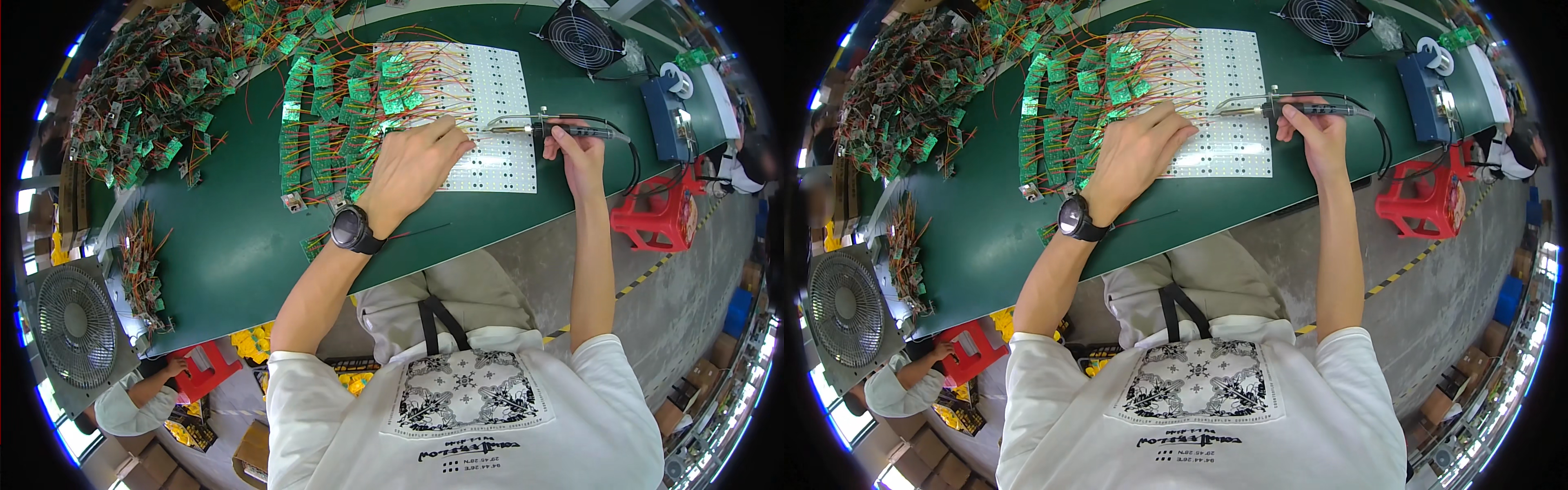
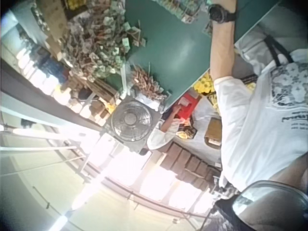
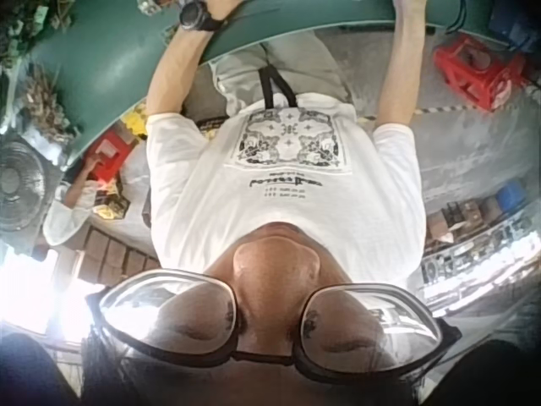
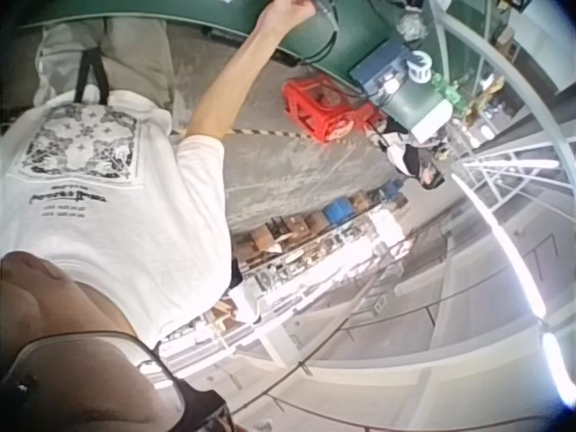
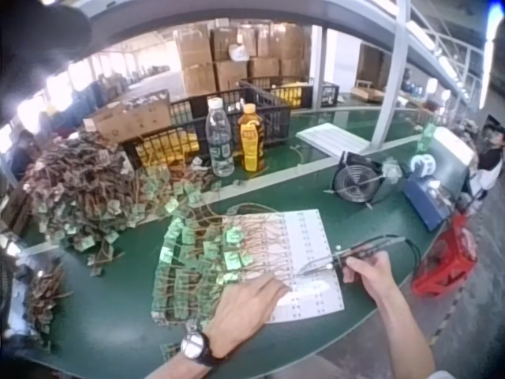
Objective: The person picks up small circuit boards with attached wires and solders the wire leads onto an LED board using a soldering iron.
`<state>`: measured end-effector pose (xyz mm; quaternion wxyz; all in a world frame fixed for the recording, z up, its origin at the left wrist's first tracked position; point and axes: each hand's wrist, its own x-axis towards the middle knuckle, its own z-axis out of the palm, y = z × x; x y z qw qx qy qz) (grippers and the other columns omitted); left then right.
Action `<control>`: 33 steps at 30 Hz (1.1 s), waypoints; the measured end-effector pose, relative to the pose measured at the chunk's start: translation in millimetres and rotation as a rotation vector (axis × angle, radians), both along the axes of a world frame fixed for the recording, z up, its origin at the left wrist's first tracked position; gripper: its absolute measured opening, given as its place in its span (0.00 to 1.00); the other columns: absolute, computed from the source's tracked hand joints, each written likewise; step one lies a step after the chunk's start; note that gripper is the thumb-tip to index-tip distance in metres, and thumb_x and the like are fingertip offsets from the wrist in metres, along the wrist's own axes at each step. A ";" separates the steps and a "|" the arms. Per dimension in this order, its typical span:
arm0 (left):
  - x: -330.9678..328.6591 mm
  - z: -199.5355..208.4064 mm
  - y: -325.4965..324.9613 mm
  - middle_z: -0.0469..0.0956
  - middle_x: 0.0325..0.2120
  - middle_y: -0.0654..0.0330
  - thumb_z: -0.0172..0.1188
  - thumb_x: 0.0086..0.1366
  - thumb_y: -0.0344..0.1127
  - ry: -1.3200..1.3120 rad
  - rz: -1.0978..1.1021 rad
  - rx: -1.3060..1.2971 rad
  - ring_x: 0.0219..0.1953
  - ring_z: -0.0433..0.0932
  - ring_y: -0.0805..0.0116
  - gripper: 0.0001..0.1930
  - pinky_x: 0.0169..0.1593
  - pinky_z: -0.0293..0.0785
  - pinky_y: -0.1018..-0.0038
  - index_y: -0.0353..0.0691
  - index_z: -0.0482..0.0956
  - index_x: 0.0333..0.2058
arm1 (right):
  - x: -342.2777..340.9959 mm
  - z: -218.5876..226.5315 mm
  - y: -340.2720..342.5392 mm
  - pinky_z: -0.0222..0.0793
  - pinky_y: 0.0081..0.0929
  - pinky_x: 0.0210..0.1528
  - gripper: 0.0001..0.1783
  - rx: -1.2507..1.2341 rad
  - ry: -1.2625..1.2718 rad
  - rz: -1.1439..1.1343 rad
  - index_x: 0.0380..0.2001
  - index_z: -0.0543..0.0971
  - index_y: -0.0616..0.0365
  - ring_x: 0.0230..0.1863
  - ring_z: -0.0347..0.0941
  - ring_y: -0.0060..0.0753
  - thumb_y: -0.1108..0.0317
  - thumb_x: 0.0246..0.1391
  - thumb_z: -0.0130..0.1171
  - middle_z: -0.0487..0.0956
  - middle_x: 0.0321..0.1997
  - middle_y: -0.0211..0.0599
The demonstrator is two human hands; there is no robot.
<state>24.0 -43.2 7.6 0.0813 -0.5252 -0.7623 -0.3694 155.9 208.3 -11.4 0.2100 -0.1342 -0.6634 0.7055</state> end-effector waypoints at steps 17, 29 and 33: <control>-1.6 -10.7 -2.1 0.76 0.24 0.63 0.63 0.55 0.33 -0.021 0.037 0.003 0.22 0.76 0.62 0.03 0.24 0.71 0.69 0.41 0.83 0.28 | 2.7 -0.2 -3.0 0.69 0.22 0.27 0.12 0.044 0.017 0.030 0.40 0.76 0.69 0.24 0.75 0.28 0.75 0.52 0.61 0.79 0.26 0.41; -1.4 -10.6 -3.4 0.77 0.25 0.61 0.63 0.55 0.32 -0.028 0.036 -0.001 0.24 0.76 0.59 0.03 0.26 0.72 0.68 0.40 0.82 0.28 | 3.0 -1.6 -2.3 0.70 0.22 0.27 0.12 0.054 0.002 0.046 0.39 0.76 0.70 0.24 0.76 0.29 0.76 0.52 0.61 0.79 0.27 0.42; -1.5 -10.8 -2.8 0.77 0.25 0.62 0.63 0.55 0.32 -0.030 0.039 -0.006 0.24 0.76 0.59 0.04 0.25 0.72 0.68 0.40 0.82 0.28 | 2.4 -0.3 -3.8 0.70 0.22 0.27 0.12 0.050 0.008 0.045 0.39 0.76 0.70 0.24 0.76 0.29 0.76 0.52 0.61 0.79 0.26 0.41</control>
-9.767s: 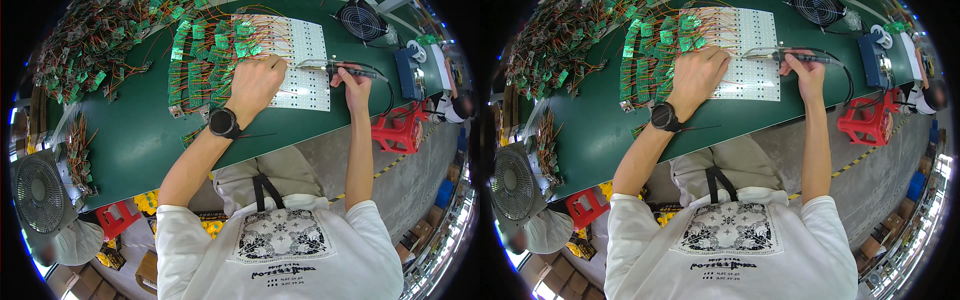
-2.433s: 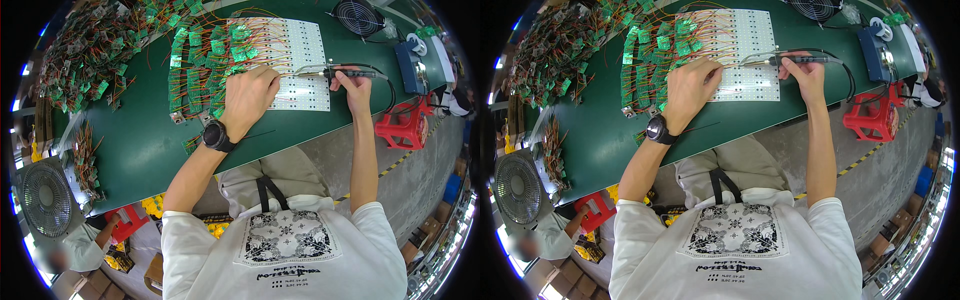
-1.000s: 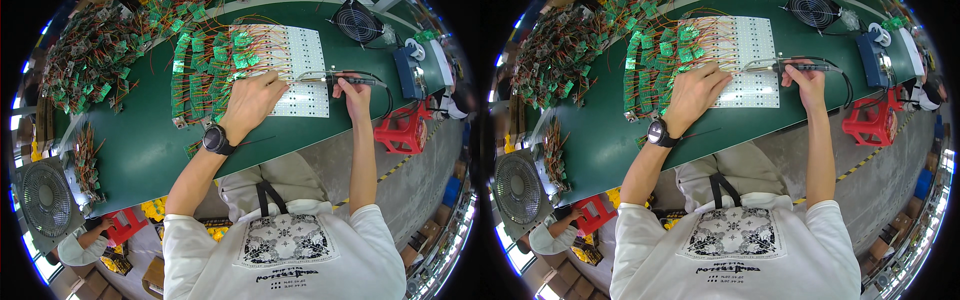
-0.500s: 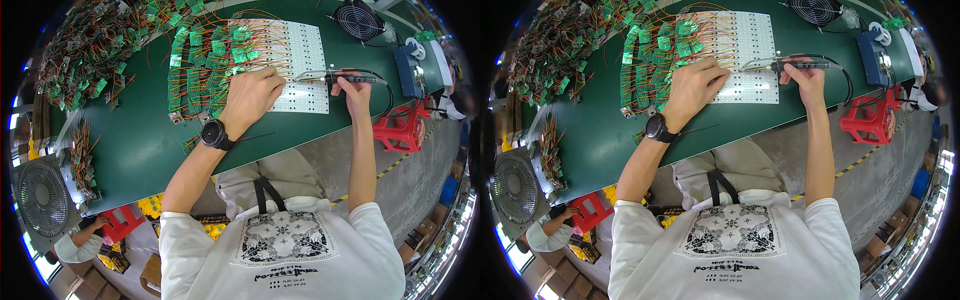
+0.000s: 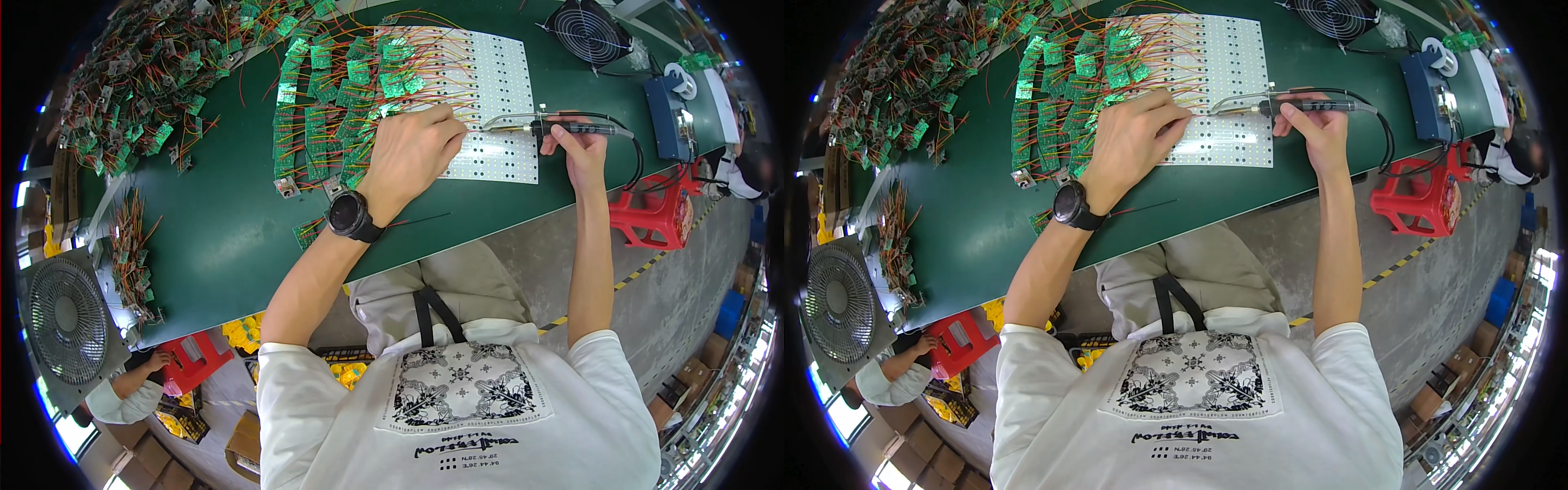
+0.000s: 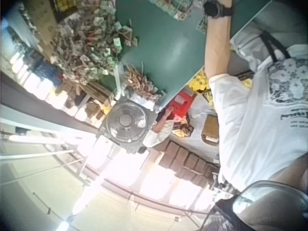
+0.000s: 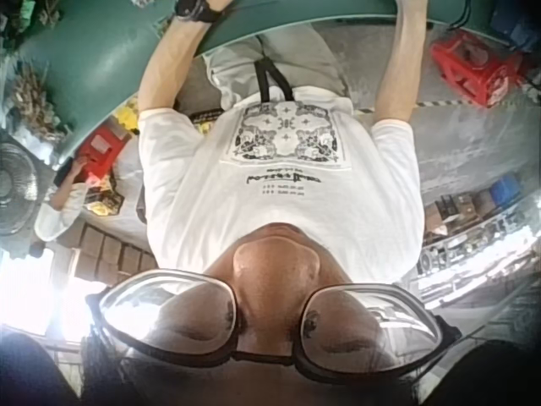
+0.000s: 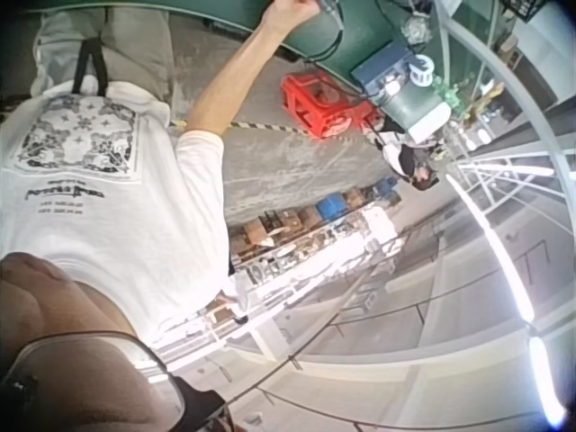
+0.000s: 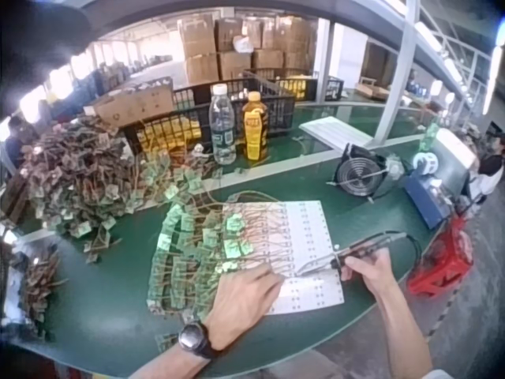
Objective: The person picks up small circuit boards with attached wires and solders the wire leads onto an LED board using a soldering iron.
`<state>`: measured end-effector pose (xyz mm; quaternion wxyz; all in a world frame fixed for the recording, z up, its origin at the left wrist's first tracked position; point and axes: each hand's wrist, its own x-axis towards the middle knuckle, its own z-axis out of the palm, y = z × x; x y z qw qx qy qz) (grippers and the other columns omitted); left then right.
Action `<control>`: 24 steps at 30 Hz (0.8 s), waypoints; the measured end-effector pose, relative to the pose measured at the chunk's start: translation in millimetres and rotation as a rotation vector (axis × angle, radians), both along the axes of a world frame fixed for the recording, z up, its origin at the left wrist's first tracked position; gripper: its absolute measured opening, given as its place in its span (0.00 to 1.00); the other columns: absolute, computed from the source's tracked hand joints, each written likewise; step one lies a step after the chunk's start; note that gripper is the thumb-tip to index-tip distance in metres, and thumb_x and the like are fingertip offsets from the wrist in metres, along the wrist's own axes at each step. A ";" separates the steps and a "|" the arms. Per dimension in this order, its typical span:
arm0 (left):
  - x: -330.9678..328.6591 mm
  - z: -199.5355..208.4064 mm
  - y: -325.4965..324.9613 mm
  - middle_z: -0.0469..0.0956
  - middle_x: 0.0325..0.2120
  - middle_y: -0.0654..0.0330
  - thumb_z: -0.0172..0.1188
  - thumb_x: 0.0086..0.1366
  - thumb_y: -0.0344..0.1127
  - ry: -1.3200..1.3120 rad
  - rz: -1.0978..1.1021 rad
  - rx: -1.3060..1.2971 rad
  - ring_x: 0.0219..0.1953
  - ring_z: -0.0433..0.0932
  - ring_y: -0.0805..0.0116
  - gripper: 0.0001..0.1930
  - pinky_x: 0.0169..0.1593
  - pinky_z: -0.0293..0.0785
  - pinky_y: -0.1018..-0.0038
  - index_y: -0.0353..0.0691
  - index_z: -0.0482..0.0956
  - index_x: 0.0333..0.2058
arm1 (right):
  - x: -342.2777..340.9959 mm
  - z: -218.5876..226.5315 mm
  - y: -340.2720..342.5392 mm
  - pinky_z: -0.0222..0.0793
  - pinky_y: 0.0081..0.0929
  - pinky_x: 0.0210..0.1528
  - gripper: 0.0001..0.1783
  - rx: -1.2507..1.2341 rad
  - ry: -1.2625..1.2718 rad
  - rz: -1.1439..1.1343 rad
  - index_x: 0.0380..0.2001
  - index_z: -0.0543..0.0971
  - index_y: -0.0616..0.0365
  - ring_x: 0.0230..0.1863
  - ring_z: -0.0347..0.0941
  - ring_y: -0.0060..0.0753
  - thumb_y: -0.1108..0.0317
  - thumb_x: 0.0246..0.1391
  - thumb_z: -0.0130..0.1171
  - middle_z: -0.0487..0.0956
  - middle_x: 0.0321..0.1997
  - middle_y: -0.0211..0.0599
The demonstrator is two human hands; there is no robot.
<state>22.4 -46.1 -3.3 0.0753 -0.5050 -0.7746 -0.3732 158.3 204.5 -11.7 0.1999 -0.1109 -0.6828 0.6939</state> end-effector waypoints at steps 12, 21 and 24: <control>0.1 -2.6 -0.9 0.76 0.25 0.63 0.62 0.56 0.33 0.011 0.002 -0.024 0.25 0.77 0.60 0.04 0.26 0.73 0.68 0.41 0.82 0.28 | -0.1 1.5 -2.1 0.70 0.22 0.28 0.12 0.025 -0.009 0.003 0.40 0.76 0.70 0.24 0.76 0.29 0.76 0.52 0.61 0.79 0.27 0.42; -0.2 -0.3 -0.1 0.76 0.25 0.62 0.62 0.56 0.33 -0.005 -0.007 -0.037 0.25 0.77 0.59 0.04 0.27 0.73 0.67 0.42 0.82 0.29 | -0.5 -1.2 3.0 0.69 0.21 0.26 0.12 -0.003 0.024 -0.010 0.40 0.76 0.69 0.23 0.75 0.28 0.75 0.53 0.60 0.79 0.26 0.41; -0.9 3.1 -3.6 0.76 0.25 0.62 0.62 0.56 0.33 0.033 0.000 -0.006 0.25 0.77 0.59 0.03 0.28 0.73 0.67 0.42 0.82 0.28 | -4.0 -0.8 1.3 0.68 0.21 0.25 0.11 -0.037 0.024 -0.017 0.40 0.76 0.69 0.22 0.75 0.28 0.75 0.53 0.60 0.78 0.25 0.40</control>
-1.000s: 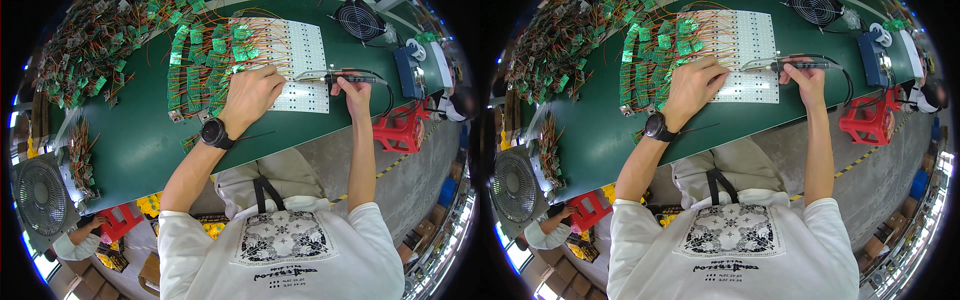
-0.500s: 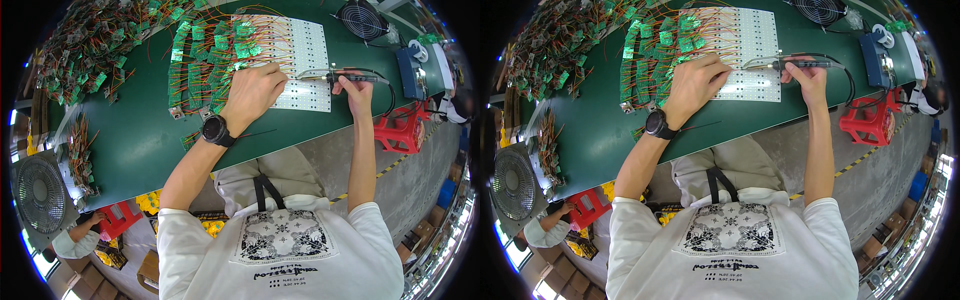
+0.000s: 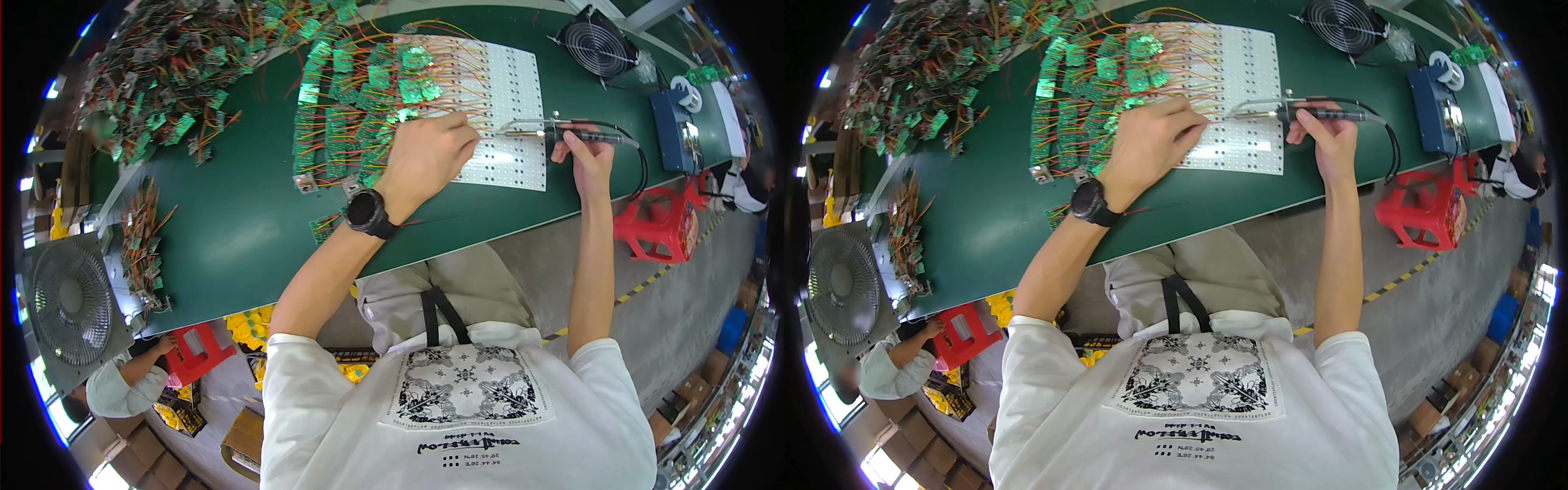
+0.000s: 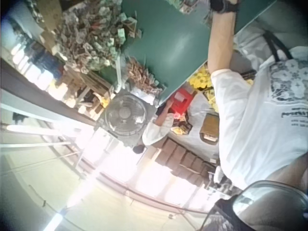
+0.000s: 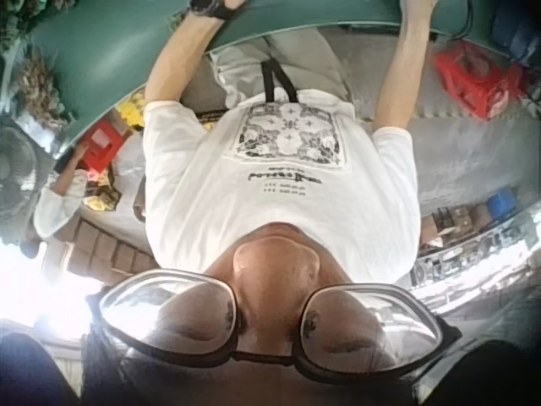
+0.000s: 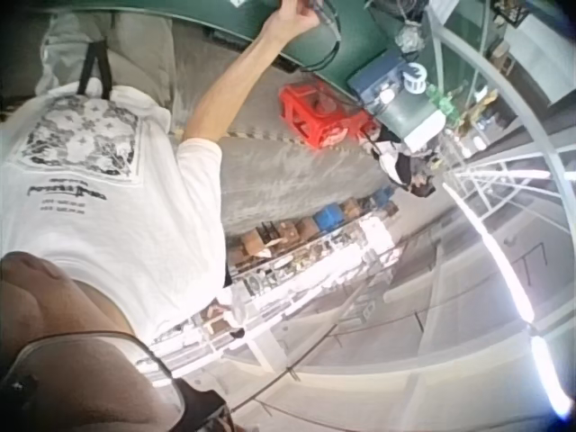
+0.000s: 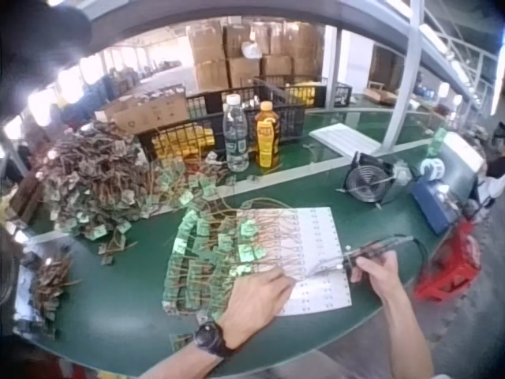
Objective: The person picks up small circuit boards with attached wires and solders the wire leads onto an LED board using a soldering iron.
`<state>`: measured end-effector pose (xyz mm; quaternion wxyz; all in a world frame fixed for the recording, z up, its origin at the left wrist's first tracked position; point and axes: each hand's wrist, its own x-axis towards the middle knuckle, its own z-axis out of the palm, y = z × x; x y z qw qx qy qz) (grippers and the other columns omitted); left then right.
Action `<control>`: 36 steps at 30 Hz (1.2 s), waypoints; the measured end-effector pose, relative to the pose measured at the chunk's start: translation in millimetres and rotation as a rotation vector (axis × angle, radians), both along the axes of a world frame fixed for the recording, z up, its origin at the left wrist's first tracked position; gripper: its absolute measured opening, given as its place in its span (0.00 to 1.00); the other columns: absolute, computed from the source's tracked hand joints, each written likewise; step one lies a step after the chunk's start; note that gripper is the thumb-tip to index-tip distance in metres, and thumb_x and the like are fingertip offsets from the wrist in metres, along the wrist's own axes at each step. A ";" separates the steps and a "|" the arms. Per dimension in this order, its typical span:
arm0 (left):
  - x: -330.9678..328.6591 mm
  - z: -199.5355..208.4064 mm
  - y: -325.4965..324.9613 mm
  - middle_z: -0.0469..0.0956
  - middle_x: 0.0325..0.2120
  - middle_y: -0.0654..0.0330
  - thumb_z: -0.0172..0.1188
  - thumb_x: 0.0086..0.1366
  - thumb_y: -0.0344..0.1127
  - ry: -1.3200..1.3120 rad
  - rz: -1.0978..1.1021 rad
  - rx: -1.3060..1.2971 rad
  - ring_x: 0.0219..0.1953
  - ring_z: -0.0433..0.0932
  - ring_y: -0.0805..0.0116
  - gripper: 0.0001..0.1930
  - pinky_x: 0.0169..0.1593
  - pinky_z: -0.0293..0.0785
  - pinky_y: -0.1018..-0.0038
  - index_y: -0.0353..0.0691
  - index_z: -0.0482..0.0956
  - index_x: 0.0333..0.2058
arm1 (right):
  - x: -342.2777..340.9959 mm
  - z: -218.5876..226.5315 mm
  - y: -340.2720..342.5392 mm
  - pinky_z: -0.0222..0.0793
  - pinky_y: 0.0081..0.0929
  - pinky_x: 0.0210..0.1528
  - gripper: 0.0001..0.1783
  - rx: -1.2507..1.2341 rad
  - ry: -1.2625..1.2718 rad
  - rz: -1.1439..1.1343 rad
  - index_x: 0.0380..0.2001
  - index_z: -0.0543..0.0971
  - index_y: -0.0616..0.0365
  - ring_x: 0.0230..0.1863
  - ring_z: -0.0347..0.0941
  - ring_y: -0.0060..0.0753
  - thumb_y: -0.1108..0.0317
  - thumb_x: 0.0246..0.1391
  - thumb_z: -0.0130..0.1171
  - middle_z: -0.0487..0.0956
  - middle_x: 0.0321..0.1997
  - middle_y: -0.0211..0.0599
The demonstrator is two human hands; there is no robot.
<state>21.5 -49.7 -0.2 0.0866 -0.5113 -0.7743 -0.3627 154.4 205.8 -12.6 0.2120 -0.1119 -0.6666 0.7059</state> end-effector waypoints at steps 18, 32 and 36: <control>-81.2 53.4 -166.5 0.79 0.39 0.54 0.61 0.57 0.36 0.115 0.935 -0.050 0.40 0.77 0.56 0.13 0.42 0.73 0.64 0.39 0.77 0.40 | 4.2 7.8 -2.5 0.65 0.18 0.23 0.10 -0.063 0.002 -0.032 0.39 0.76 0.67 0.20 0.73 0.24 0.74 0.54 0.59 0.77 0.23 0.36; -85.7 9.6 -224.6 0.74 0.49 0.54 0.57 0.64 0.38 0.209 0.809 -0.230 0.59 0.63 0.46 0.15 0.60 0.63 0.57 0.41 0.76 0.47 | 3.5 10.2 -3.0 0.66 0.17 0.21 0.09 -0.086 0.014 -0.008 0.37 0.76 0.67 0.19 0.73 0.23 0.74 0.53 0.60 0.76 0.23 0.35; -54.4 14.5 -218.6 0.73 0.49 0.54 0.57 0.63 0.36 0.203 0.737 -0.214 0.58 0.65 0.47 0.15 0.58 0.64 0.59 0.41 0.77 0.47 | 2.8 11.5 -4.4 0.66 0.17 0.21 0.09 -0.091 0.009 -0.006 0.37 0.76 0.67 0.19 0.73 0.23 0.75 0.53 0.60 0.76 0.23 0.35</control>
